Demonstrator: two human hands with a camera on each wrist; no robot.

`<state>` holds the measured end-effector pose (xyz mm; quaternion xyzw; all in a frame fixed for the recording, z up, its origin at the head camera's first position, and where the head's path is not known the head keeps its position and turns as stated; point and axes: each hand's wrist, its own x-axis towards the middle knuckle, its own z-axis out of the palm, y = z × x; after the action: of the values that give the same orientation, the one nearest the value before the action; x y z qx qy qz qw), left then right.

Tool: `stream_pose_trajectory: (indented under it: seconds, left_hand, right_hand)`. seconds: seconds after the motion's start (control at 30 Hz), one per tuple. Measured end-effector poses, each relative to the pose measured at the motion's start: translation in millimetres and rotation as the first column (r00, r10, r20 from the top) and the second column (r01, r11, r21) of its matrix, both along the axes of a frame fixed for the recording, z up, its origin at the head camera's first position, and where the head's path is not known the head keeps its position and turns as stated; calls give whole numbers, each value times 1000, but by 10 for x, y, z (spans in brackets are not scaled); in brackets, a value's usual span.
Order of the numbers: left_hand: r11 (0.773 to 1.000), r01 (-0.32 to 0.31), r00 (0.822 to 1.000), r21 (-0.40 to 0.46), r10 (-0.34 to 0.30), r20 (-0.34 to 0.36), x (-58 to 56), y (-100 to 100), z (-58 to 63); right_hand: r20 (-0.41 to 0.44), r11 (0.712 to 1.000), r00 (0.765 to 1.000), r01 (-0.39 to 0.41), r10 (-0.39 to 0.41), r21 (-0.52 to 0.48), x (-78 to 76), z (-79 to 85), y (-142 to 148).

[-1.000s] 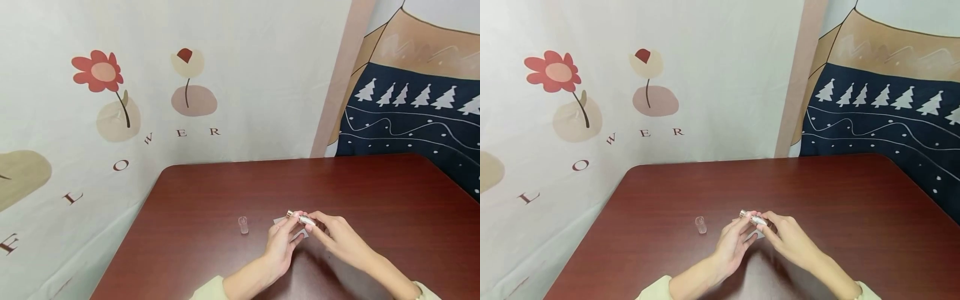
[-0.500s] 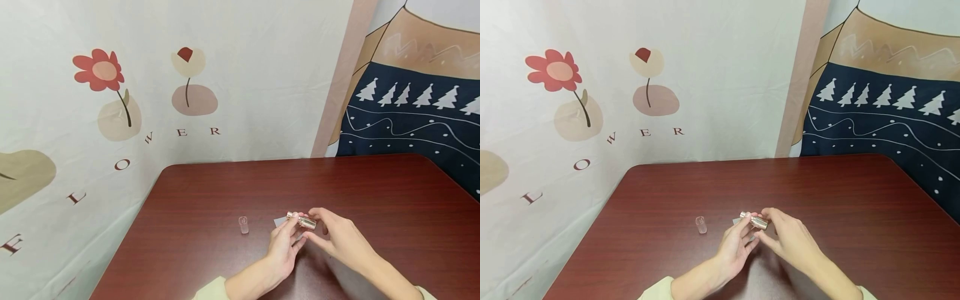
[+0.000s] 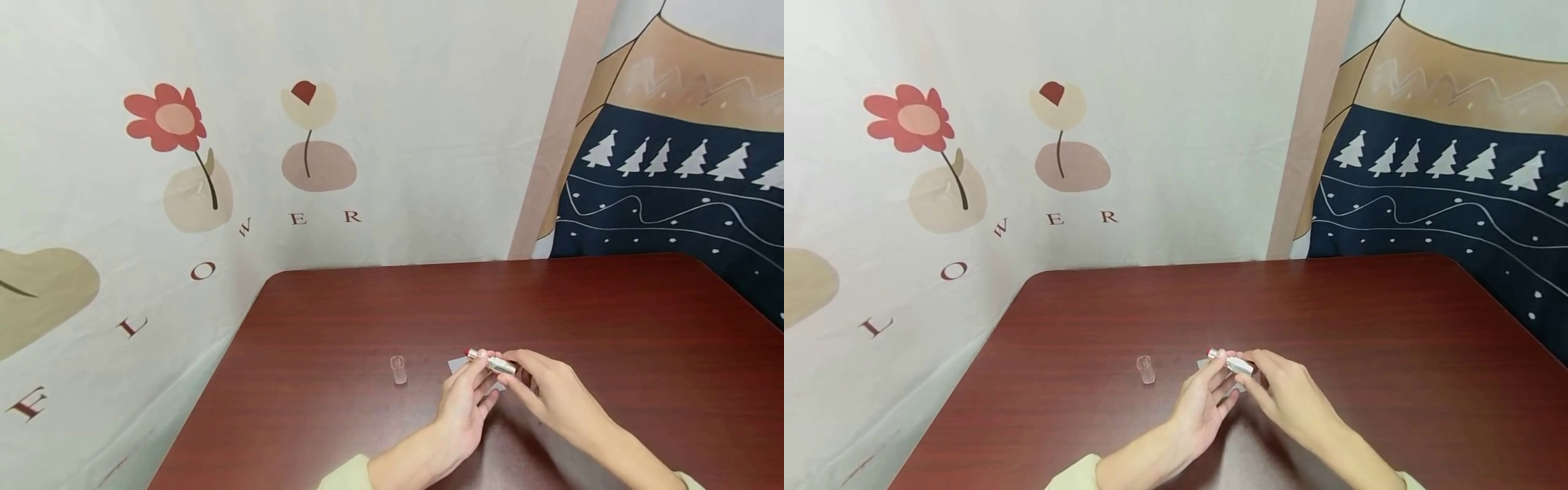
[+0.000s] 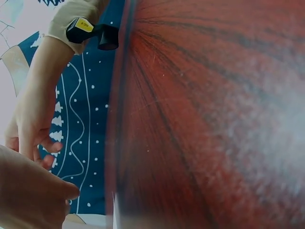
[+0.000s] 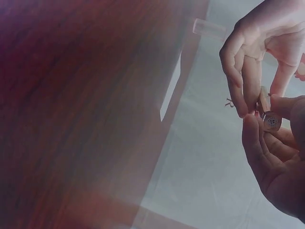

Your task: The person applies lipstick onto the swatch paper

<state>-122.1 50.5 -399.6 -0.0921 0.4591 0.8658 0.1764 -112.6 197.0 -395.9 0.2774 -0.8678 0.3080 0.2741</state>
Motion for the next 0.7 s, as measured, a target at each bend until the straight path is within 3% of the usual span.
stream_pose_trajectory:
  seconds: [0.47,0.7]
  left_hand:
    - [1000,-1,998,7,2,-55,-14,21,-3]
    - [1000,-15,998,-14,14,-53,-7,12,-1]
  right_hand:
    - [107,998,994,33,-26,-62,7,-1,-24]
    - [87,994,995,58,-50,-94,0,-37,-47]
